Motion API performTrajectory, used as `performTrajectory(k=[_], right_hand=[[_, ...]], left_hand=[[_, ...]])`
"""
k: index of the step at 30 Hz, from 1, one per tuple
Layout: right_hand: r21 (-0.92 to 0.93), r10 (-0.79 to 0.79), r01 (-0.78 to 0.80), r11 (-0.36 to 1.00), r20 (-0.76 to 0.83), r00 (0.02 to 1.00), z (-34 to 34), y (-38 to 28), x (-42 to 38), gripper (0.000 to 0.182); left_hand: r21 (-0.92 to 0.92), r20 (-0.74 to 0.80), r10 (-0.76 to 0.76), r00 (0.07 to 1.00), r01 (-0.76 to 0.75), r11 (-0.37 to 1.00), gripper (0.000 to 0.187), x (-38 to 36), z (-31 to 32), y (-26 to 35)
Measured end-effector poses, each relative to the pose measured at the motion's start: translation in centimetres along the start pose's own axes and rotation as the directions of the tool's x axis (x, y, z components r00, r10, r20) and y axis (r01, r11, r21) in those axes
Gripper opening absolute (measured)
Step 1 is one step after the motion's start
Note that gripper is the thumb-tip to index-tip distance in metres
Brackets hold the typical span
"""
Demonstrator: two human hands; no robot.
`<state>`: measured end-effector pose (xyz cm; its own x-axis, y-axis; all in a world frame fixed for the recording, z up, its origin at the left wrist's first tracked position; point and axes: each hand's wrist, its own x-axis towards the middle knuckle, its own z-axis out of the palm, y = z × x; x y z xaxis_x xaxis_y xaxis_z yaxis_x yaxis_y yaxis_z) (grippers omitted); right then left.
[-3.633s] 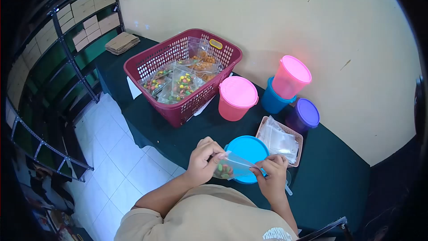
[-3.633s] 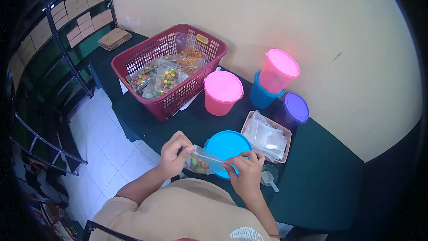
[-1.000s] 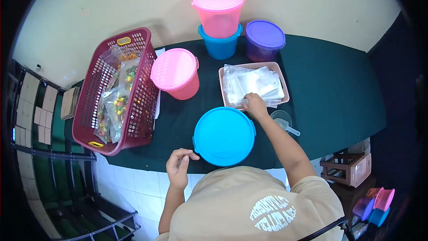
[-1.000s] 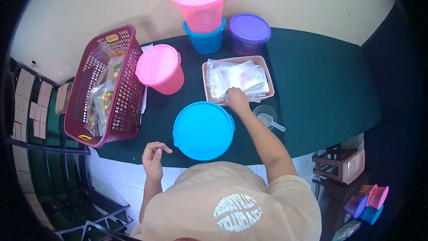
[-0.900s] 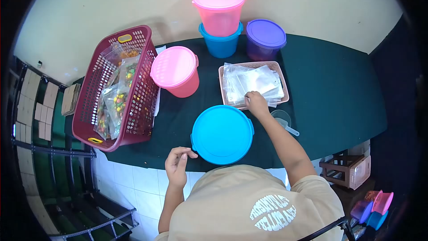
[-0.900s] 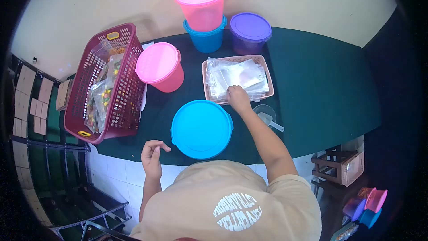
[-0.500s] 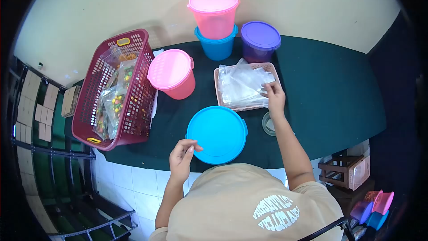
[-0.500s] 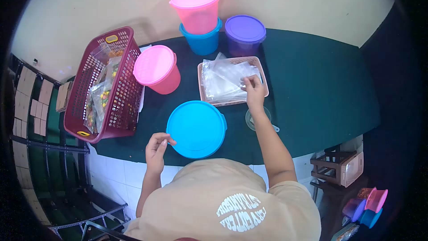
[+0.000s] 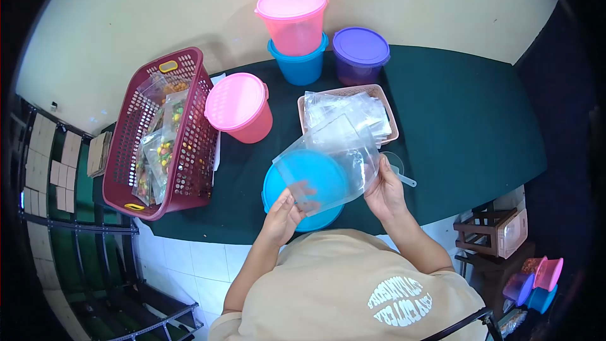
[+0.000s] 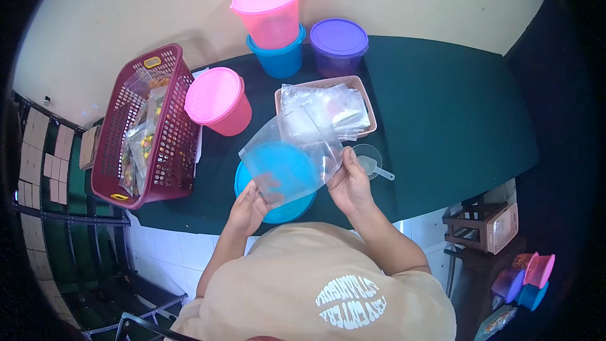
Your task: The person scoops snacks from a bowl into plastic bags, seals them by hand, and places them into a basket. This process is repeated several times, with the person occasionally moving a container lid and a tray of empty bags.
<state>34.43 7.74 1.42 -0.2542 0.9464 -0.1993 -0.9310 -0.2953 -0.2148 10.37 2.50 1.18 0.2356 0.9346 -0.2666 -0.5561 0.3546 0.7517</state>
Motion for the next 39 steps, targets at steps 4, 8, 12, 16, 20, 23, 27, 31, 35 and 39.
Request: performTrajectory(k=[4, 8, 12, 16, 20, 23, 27, 31, 35, 39], right_hand=[[-0.253, -0.077, 0.07, 0.965, -0.02, 0.997, -2.4, -0.7, 0.4, 0.008], [-0.826, -0.5, 0.195, 0.53, -0.118, 0.858, -1.4, 0.2, -0.2, 0.007], [-0.842, -0.227, 0.347, 0.413, 0.274, 0.935, -1.0, 2.1, -1.8, 0.016], [-0.913, -0.073, 0.4, 0.077, 0.395, 0.916, 1.2, 3.5, -1.3, 0.031], [-0.975, -0.189, 0.192, -0.109, 0.21, 0.959, -2.7, 2.3, 3.0, 0.052], [-0.979, 0.004, 0.069, 0.191, 0.071, 0.997, -2.2, 1.3, 2.3, 0.048], [-0.9, 0.22, -0.078, 0.43, 0.021, 0.975, -1.5, 1.9, -0.1, 0.046], [-0.778, 0.446, -0.268, 0.569, 0.017, 0.895, -1.2, 2.9, -1.2, 0.049], [-0.567, 0.594, -0.442, 0.695, 0.107, 0.797, -1.8, 3.5, -2.2, 0.043], [-0.533, 0.513, -0.391, 0.751, 0.096, 0.853, -0.6, 2.5, -2.9, 0.025]], left_hand=[[0.049, -0.101, 0.064, 0.993, -0.06, 0.997, 0.034, -0.2, -0.4, 0.0], [0.487, -0.24, 0.287, 0.927, -0.141, 0.862, 0.026, -1.2, 1.3, 1.3], [0.584, -0.105, 0.417, 0.903, -0.283, 0.761, 0.02, -2.1, 2.3, 1.4], [0.644, -0.06, 0.435, 0.899, -0.298, 0.705, 0.026, -2.9, 2.8, 1.6], [0.363, -0.047, 0.401, 0.915, -0.358, 0.86, 0.033, -3.9, 1.9, 2.3], [-0.041, 0.122, 0.392, 0.912, -0.39, 0.92, 0.039, -4.9, 0.9, 2.7], [-0.058, 0.086, 0.375, 0.923, -0.371, 0.927, 0.042, -6.1, 1.3, 3.2], [-0.182, 0.041, 0.412, 0.91, -0.398, 0.899, 0.046, -6.8, 2.2, 3.4], [-0.177, 0.072, 0.452, 0.889, -0.434, 0.883, 0.047, -6.8, 0.5, 3.1], [-0.05, 0.053, 0.447, 0.893, -0.444, 0.894, 0.044, -6.9, 0.7, 3.8]])
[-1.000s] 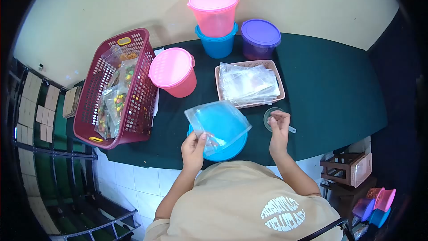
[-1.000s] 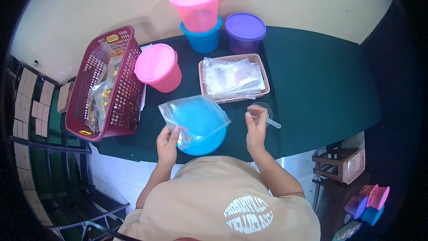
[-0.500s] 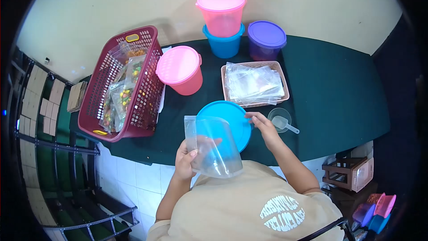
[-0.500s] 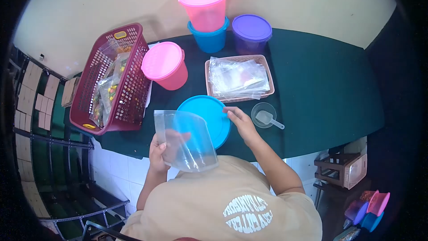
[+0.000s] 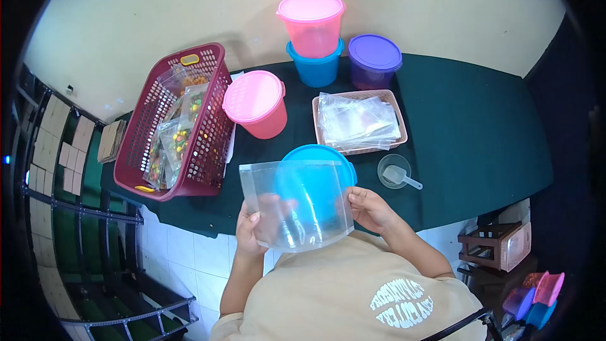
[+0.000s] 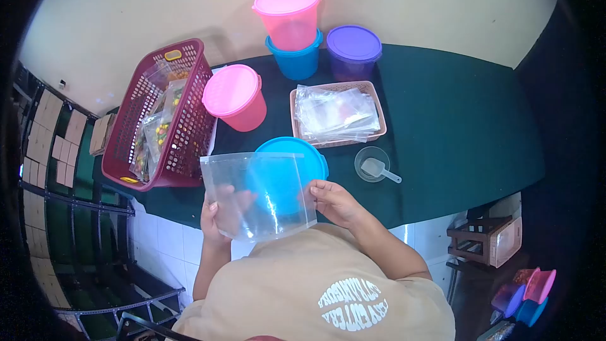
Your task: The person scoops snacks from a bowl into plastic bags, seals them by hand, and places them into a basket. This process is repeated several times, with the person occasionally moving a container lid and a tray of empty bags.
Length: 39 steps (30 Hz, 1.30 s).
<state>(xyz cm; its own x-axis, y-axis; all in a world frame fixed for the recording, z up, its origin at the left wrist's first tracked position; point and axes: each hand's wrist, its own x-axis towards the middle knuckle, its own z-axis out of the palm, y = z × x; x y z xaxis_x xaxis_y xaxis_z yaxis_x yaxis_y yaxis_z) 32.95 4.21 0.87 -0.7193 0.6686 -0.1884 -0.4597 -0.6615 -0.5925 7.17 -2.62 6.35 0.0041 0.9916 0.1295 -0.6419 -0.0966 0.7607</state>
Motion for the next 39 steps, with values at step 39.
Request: performTrajectory(k=[39], right_hand=[[-0.993, -0.497, 0.115, -0.003, 0.101, 0.862, 5.6, -0.2, 1.0, 0.013]], left_hand=[[0.997, -0.073, 0.101, 0.992, 0.072, 0.019, 0.009, -1.2, 3.2, -0.2]])
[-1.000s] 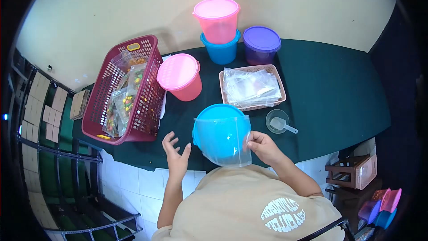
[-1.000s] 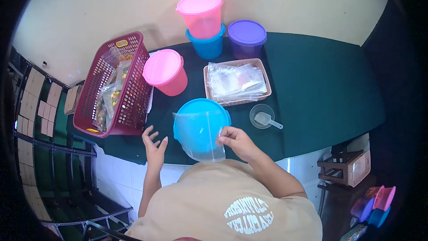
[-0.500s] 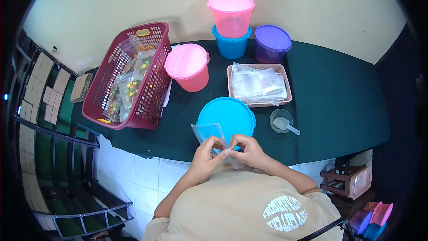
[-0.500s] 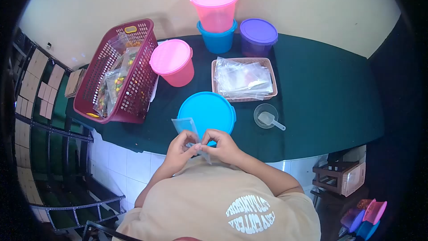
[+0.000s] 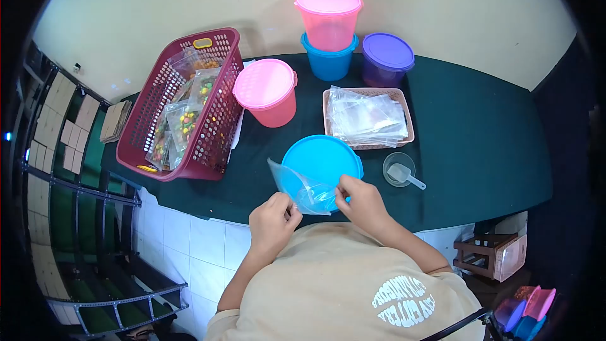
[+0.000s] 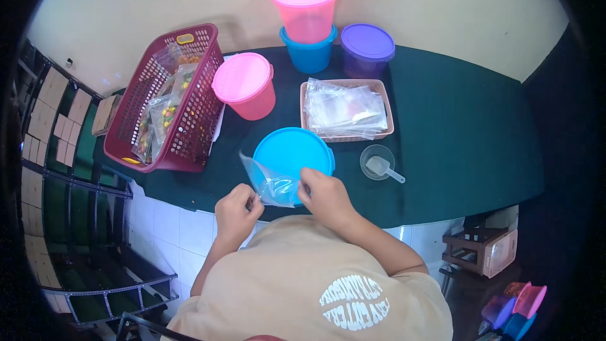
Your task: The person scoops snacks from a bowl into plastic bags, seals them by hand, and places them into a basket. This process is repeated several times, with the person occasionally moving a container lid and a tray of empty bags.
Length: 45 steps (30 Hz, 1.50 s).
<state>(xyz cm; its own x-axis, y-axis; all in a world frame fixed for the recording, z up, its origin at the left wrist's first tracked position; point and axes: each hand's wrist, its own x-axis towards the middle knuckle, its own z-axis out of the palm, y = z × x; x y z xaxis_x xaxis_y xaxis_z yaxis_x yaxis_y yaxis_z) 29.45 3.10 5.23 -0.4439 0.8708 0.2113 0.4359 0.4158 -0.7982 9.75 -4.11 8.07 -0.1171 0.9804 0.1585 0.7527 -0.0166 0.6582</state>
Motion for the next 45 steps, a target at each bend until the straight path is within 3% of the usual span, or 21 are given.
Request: performTrajectory(k=[1, 3, 5, 6, 8, 9, 11, 13, 14, 16, 22, 26, 28, 29, 30, 31, 32, 34, 42, 45], right_hand=[[-0.062, -0.096, 0.093, 0.994, -0.041, 0.995, 0.3, -0.1, -0.2, 0.01], [0.037, -0.038, 0.038, 0.999, -0.008, 0.999, 0.4, -0.5, -0.2, 0.011], [0.135, 0.024, -0.028, 0.99, 0.033, 0.999, 0.2, -1.1, -0.1, 0.015], [0.21, 0.03, -0.05, 0.976, 0.096, 0.995, -0.2, -1.4, 0.1, 0.016], [0.282, 0.03, -0.074, 0.956, 0.157, 0.987, -0.3, -2.1, 0.2, 0.017], [0.361, 0.022, -0.095, 0.928, 0.2, 0.98, -0.2, -2.4, 0.1, 0.018], [0.435, 0.008, -0.114, 0.893, 0.239, 0.971, 0.2, -2.7, 0.1, 0.02], [0.603, 0.105, -0.251, 0.757, 0.267, 0.958, 0.9, -2.6, 0.1, 0.019], [0.603, 0.105, -0.251, 0.758, 0.266, 0.958, 1.2, -2.3, 0.1, 0.019], [0.735, 0.097, -0.303, 0.606, 0.309, 0.946, 1.7, -1.8, 0.0, 0.017], [0.792, 0.078, -0.36, 0.492, 0.372, 0.925, 2.2, -1.4, -0.5, 0.019], [0.768, 0.103, -0.385, 0.512, 0.391, 0.915, 2.1, -1.1, -0.7, 0.019], [0.756, 0.014, -0.245, 0.606, 0.298, 0.954, 2.4, -0.2, -0.8, 0.022], [0.755, 0.013, -0.249, 0.607, 0.304, 0.953, 2.0, 0.1, -0.8, 0.022], [0.495, -0.04, -0.077, 0.865, 0.221, 0.974, 1.4, 0.6, -0.7, 0.024], [0.151, -0.124, 0.1, 0.983, 0.162, 0.979, 0.9, 1.2, -0.7, 0.027], [0.152, -0.128, 0.102, 0.983, 0.168, 0.977, 0.7, 1.9, -0.9, 0.027], [-0.234, -0.222, 0.289, 0.928, 0.273, 0.936, 1.1, 3.9, -1.5, 0.027], [-0.394, -0.381, 0.458, 0.797, 0.26, 0.887, 3.2, 7.0, -2.6, 0.02], [-0.374, -0.37, 0.422, 0.826, 0.205, 0.906, 2.5, 5.5, -2.0, 0.02]], left_hand=[[0.041, 0.0, 0.018, 1.0, -0.018, 0.999, 0.009, -0.1, -0.2, 0.2], [0.084, -0.005, 0.038, 0.999, -0.038, 0.996, 0.009, 0.1, -0.4, -0.1], [0.08, 0.033, 0.311, 0.95, -0.313, 0.946, 0.034, 0.5, -0.4, -1.2], [0.079, 0.035, 0.311, 0.95, -0.313, 0.946, 0.034, 0.7, -0.4, -0.8], [0.009, -0.11, 0.427, 0.897, -0.429, 0.903, 0.089, 1.1, -0.2, 0.7], [0.011, -0.111, 0.429, 0.896, -0.431, 0.902, 0.089, 1.1, 0.1, 0.5], [0.138, 0.018, 0.497, 0.867, -0.495, 0.858, 0.125, 1.4, 1.0, -0.3], [0.112, -0.007, 0.511, 0.86, -0.507, 0.855, 0.123, 1.7, 1.4, -0.9], [0.086, -0.03, 0.52, 0.853, -0.516, 0.852, 0.121, 1.8, 1.6, -1.1], [0.075, -0.031, 0.516, 0.856, -0.512, 0.855, 0.12, 1.5, 2.0, -1.3], [0.072, -0.129, 0.485, 0.865, -0.479, 0.875, 0.12, 0.6, 2.7, -1.1], [0.038, -0.11, 0.499, 0.86, -0.498, 0.866, 0.112, 0.1, 2.7, -2.1], [0.022, -0.138, 0.49, 0.861, -0.491, 0.871, 0.109, 0.3, 2.2, -2.8], [0.008, -0.164, 0.482, 0.86, -0.488, 0.873, 0.106, 0.4, 1.9, -3.2], [0.008, -0.168, 0.477, 0.863, -0.483, 0.876, 0.106, 0.4, 1.5, -3.7], [0.017, -0.19, 0.46, 0.867, -0.465, 0.885, 0.108, 0.3, 1.0, -4.2], [0.027, -0.214, 0.442, 0.871, -0.448, 0.894, 0.11, 0.3, 0.5, -4.7], [0.039, -0.228, 0.41, 0.883, -0.412, 0.91, 0.112, 0.0, -0.3, -5.4], [0.029, -0.302, 0.28, 0.911, -0.285, 0.958, 0.108, -0.5, -1.3, -7.2], [0.028, -0.332, 0.257, 0.907, -0.263, 0.964, 0.108, -0.6, -2.2, -7.9]])
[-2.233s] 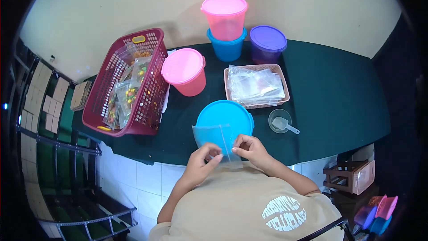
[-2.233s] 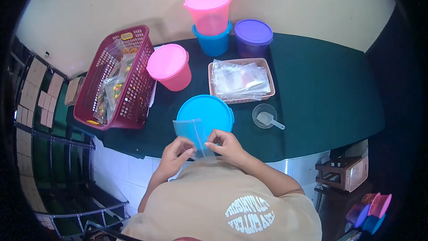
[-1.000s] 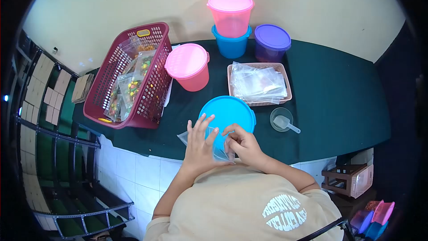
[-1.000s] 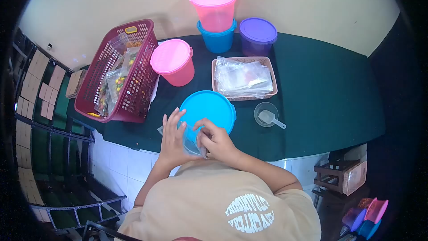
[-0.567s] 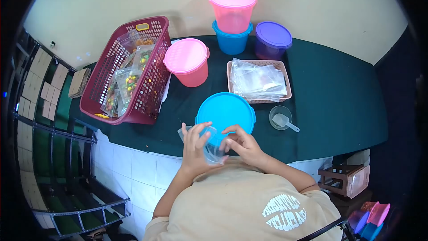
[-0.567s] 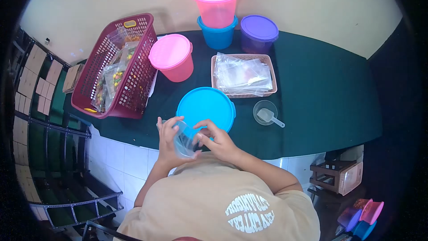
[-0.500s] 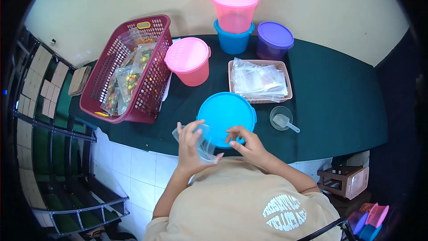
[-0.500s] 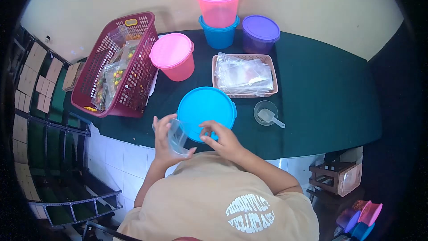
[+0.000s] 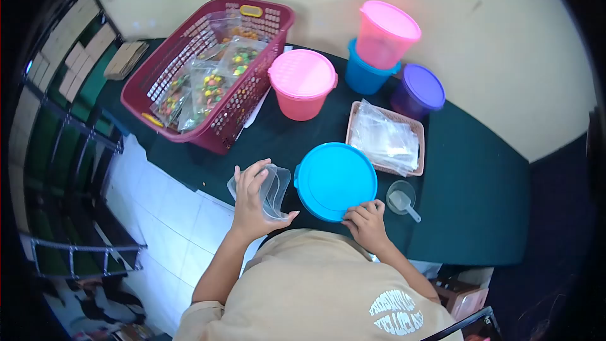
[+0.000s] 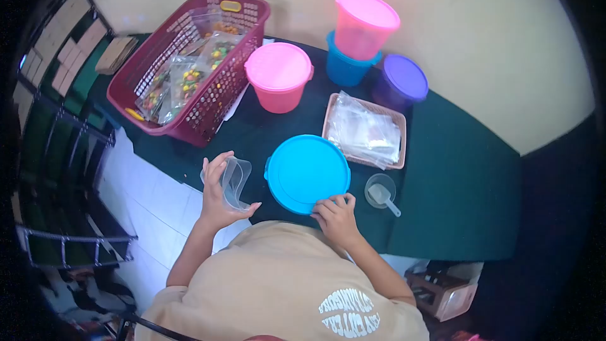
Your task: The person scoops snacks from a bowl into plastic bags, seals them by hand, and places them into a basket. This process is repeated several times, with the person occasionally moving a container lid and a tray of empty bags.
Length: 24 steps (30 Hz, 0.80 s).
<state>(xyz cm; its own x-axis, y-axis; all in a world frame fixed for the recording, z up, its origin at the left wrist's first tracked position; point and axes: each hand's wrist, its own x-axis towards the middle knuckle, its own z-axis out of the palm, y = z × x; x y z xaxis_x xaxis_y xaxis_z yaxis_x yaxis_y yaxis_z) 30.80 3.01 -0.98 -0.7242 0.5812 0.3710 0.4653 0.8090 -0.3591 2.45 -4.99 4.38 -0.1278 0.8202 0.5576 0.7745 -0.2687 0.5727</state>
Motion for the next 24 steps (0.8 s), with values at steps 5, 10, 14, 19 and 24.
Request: performTrajectory(k=[5, 10, 14, 19, 24], right_hand=[[0.111, 0.021, -0.019, 0.994, -0.023, 1.0, -4.1, -1.6, 4.9, 0.02], [-0.153, -0.091, 0.07, 0.986, -0.135, 0.987, -0.8, 3.0, 15.2, 0.013], [-0.335, -0.224, 0.165, 0.928, -0.148, 0.963, 4.6, 8.3, 24.7, 0.012], [-0.4, -0.194, 0.14, 0.906, -0.097, 0.976, 8.7, 10.1, 29.4, 0.011], [-0.319, -0.106, 0.029, 0.947, -0.227, 0.968, 7.2, 10.2, 27.6, 0.02]], left_hand=[[0.026, -0.058, -0.045, 0.997, 0.046, 0.999, 0.111, -1.1, -1.9, -1.7], [0.03, -0.003, -0.106, 0.994, 0.106, 0.994, 0.112, -2.3, -3.1, -2.9], [-0.016, 0.014, -0.107, 0.994, 0.107, 0.994, 0.112, -2.4, -4.1, -3.4], [-0.017, 0.058, -0.106, 0.993, 0.107, 0.994, 0.113, -2.2, -4.8, -4.3], [-0.038, 0.129, -0.123, 0.984, 0.129, 0.991, 0.11, -2.1, -3.7, -4.9]])
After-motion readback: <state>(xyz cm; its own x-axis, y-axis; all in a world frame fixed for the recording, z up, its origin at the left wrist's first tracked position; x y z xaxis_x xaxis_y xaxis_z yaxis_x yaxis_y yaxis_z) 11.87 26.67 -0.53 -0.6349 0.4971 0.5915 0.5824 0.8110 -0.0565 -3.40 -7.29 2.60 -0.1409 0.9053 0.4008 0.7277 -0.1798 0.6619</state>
